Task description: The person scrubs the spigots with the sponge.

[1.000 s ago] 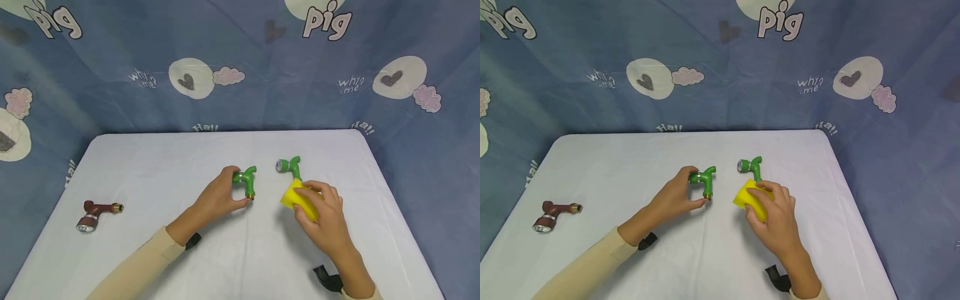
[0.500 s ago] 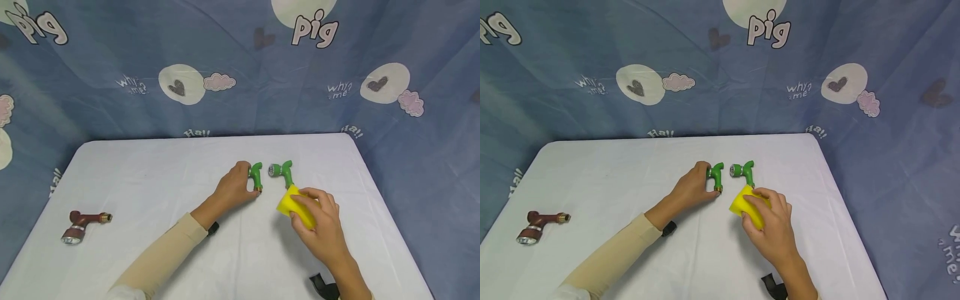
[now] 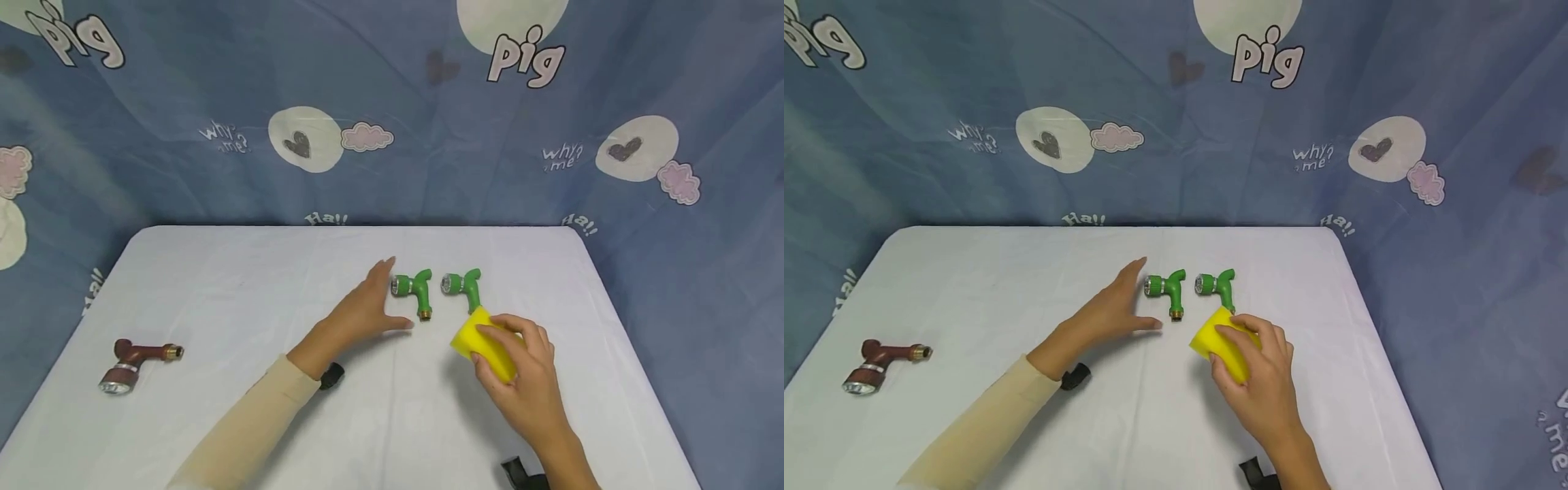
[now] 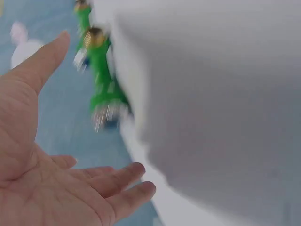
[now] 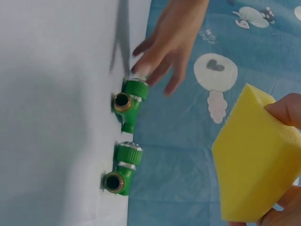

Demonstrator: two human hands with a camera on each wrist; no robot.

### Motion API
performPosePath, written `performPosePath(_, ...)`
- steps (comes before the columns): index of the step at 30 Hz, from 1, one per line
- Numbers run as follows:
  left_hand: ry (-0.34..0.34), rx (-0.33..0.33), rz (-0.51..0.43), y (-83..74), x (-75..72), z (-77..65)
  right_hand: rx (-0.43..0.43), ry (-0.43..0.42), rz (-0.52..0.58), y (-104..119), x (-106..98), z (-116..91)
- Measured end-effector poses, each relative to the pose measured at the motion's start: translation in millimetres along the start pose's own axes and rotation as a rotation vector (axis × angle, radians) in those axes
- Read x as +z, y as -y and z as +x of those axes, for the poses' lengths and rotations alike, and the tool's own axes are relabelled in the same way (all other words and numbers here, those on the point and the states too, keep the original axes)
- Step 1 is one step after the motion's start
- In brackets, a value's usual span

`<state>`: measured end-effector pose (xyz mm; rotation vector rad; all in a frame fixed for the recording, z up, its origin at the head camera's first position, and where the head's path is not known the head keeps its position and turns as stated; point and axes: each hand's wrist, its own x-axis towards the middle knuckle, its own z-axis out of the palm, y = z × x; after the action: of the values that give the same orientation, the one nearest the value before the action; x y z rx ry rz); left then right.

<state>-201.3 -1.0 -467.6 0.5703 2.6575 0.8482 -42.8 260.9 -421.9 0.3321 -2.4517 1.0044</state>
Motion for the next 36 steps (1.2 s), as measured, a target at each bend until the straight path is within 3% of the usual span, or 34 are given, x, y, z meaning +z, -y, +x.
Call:
performPosePath(6,-0.130,-0.119,-0.027,52.5,-59.6,-74.7,0.016,0.026,0.018,3,5,-2)
performPosePath(11,-0.291,-0.276,0.027,109.9,-108.4,-149.1,0.016,0.030,0.010,5,6,-2)
performPosePath(14,-0.366,-0.399,0.074,146.5,-128.1,-187.1,0.022,0.030,0.005,6,6,-2)
performPosePath(17,-0.365,-0.527,0.127,176.2,-137.1,-216.4,0.031,0.032,0.005,7,9,-2)
performPosePath(20,-0.294,-0.622,0.158,195.5,-138.0,-238.9,0.028,0.046,0.022,8,14,-2)
performPosePath(21,-0.272,-0.642,0.165,199.5,-137.2,-245.1,0.025,0.053,0.029,9,16,-2)
performPosePath(24,-0.263,-0.639,0.189,204.5,-132.1,-245.5,0.020,0.055,0.031,8,17,-2)
performPosePath(28,-0.354,-0.586,0.243,204.2,-125.5,-240.3,0.018,0.053,0.017,7,18,-3)
performPosePath(31,-0.383,-0.555,0.247,202.7,-122.3,-236.9,0.023,0.058,0.005,7,17,-4)
performPosePath(36,-0.289,-0.527,0.223,200.7,-120.5,-231.4,0.025,0.055,-0.004,6,16,-6)
